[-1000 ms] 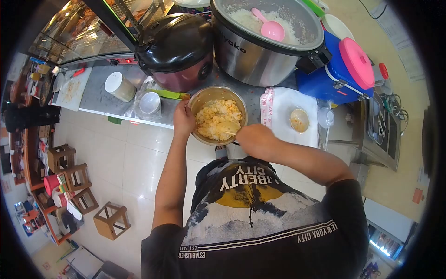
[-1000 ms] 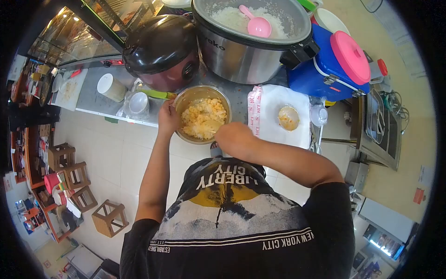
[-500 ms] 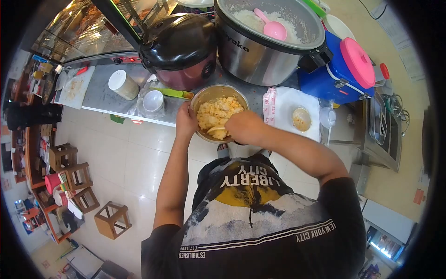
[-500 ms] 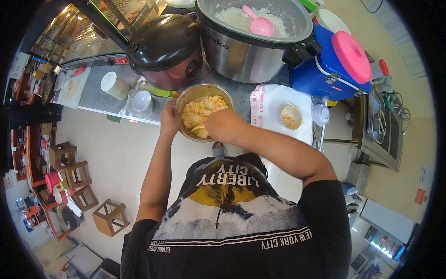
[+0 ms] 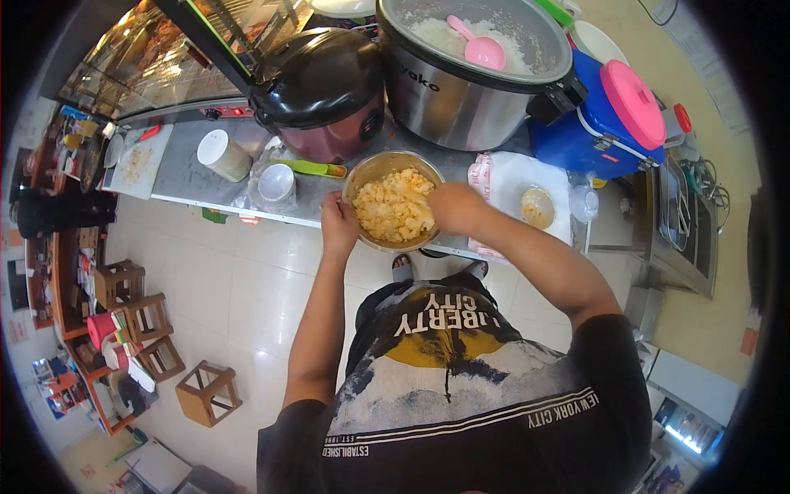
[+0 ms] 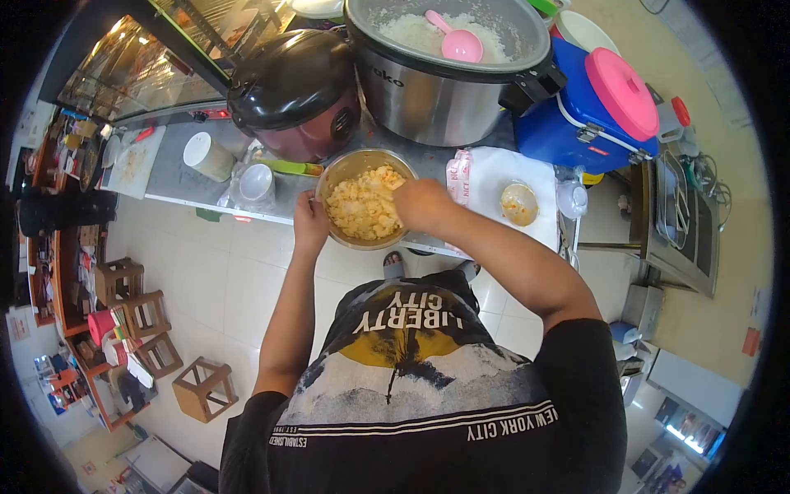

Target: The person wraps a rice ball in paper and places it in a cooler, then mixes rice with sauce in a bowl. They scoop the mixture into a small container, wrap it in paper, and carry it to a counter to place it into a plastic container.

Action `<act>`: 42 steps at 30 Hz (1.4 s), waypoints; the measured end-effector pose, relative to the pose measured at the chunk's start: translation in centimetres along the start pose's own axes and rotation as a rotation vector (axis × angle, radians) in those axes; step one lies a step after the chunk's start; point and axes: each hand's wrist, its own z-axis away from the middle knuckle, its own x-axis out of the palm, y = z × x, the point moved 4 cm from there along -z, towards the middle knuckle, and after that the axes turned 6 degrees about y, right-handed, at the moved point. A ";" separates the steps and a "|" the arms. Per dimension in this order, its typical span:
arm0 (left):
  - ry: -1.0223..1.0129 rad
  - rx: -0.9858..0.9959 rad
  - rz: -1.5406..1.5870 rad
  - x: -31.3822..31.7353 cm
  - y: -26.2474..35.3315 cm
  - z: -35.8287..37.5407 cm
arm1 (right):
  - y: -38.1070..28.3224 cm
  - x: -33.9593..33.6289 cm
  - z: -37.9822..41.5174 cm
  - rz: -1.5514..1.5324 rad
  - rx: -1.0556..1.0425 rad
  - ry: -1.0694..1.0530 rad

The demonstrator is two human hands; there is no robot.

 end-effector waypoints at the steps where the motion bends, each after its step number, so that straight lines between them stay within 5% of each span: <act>1: 0.014 0.008 0.010 0.4 -0.3 0.4 | -0.2 0.8 -0.2 -0.027 -0.004 0.028; 10: -0.032 -0.248 0.183 0.9 0.5 3.7 | 3.0 -0.1 -3.0 -0.048 0.222 0.206; 16: 0.018 -0.196 0.193 1.5 -1.8 3.7 | -0.7 1.8 -2.6 0.080 -0.251 0.243; 25: -0.026 -0.242 0.142 1.0 -0.3 3.7 | 0.6 -2.1 5.4 0.101 -0.166 0.367; 28: -0.015 -0.231 0.161 1.4 -1.2 3.9 | 0.1 -3.0 5.6 0.046 -0.145 0.170; 31: -0.034 -0.256 0.170 1.7 -1.4 4.1 | -0.9 3.0 2.0 0.008 -0.226 0.161; 37: 0.020 -0.211 0.150 0.7 0.3 2.8 | -0.8 -3.8 4.2 0.079 -0.176 0.107; 42: -0.016 -0.153 0.134 1.2 -0.5 0.9 | -0.4 -0.9 1.1 0.135 -0.237 0.030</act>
